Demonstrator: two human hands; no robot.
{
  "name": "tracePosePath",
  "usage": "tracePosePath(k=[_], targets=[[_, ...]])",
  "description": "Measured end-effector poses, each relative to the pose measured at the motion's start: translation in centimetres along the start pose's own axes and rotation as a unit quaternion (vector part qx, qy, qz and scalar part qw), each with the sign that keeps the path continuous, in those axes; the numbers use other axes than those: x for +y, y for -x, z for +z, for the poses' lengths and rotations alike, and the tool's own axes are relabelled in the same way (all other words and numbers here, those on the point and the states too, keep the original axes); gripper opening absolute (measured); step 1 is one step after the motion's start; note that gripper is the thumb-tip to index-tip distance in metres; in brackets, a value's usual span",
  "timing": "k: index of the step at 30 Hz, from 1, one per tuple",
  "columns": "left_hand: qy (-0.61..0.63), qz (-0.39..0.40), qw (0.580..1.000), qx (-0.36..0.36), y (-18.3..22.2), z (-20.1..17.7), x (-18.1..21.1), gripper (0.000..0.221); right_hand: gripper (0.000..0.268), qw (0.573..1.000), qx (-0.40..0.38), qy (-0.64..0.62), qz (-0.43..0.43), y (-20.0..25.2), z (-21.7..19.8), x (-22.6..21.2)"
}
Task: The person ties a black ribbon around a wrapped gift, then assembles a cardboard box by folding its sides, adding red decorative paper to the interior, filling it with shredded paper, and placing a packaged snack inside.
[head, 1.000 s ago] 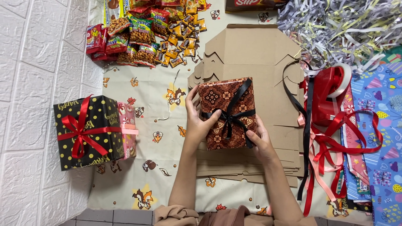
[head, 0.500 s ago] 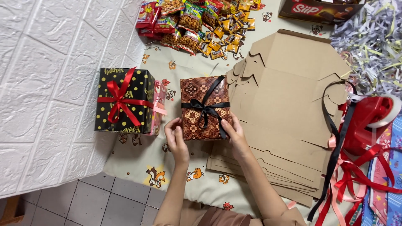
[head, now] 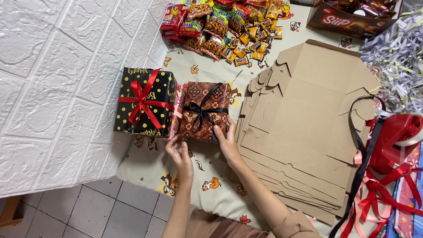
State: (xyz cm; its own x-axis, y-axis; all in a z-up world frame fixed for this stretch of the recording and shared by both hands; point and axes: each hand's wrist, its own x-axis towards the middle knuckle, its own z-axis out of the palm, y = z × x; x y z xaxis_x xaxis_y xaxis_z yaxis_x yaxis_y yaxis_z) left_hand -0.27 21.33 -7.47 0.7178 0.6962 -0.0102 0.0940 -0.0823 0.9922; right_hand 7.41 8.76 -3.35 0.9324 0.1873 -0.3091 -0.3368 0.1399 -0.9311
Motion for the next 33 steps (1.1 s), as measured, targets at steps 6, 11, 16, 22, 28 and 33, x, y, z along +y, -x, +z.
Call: tracePosePath(k=[6,11,16,22,28,33], targets=[[-0.006,0.004,0.999,0.040,-1.5,-1.1,-0.2,0.028,0.084,0.982,-0.053,0.177,-0.029,0.5,-0.1,0.2],[-0.019,0.023,0.998,0.064,-2.4,-0.9,-1.0,0.028,0.091,0.971,-0.115,0.209,-0.012,0.9,-0.8,-1.9],[-0.034,0.074,0.991,0.108,-0.8,-0.5,-0.2,0.037,0.078,0.963,-0.160,0.217,-0.028,1.1,-3.5,-1.0],[-0.047,0.288,0.949,0.116,1.0,1.0,1.3,0.027,0.035,0.956,-0.227,0.133,-0.129,6.5,-9.2,-7.4],[0.012,0.478,0.877,0.040,4.7,6.3,3.6,0.023,0.032,0.982,-0.026,-0.107,-0.151,8.3,-16.5,-7.4],[-0.084,0.371,0.855,-0.352,8.0,14.0,6.4,0.027,0.042,0.848,0.247,0.406,-0.235,5.4,-25.4,-2.8]])
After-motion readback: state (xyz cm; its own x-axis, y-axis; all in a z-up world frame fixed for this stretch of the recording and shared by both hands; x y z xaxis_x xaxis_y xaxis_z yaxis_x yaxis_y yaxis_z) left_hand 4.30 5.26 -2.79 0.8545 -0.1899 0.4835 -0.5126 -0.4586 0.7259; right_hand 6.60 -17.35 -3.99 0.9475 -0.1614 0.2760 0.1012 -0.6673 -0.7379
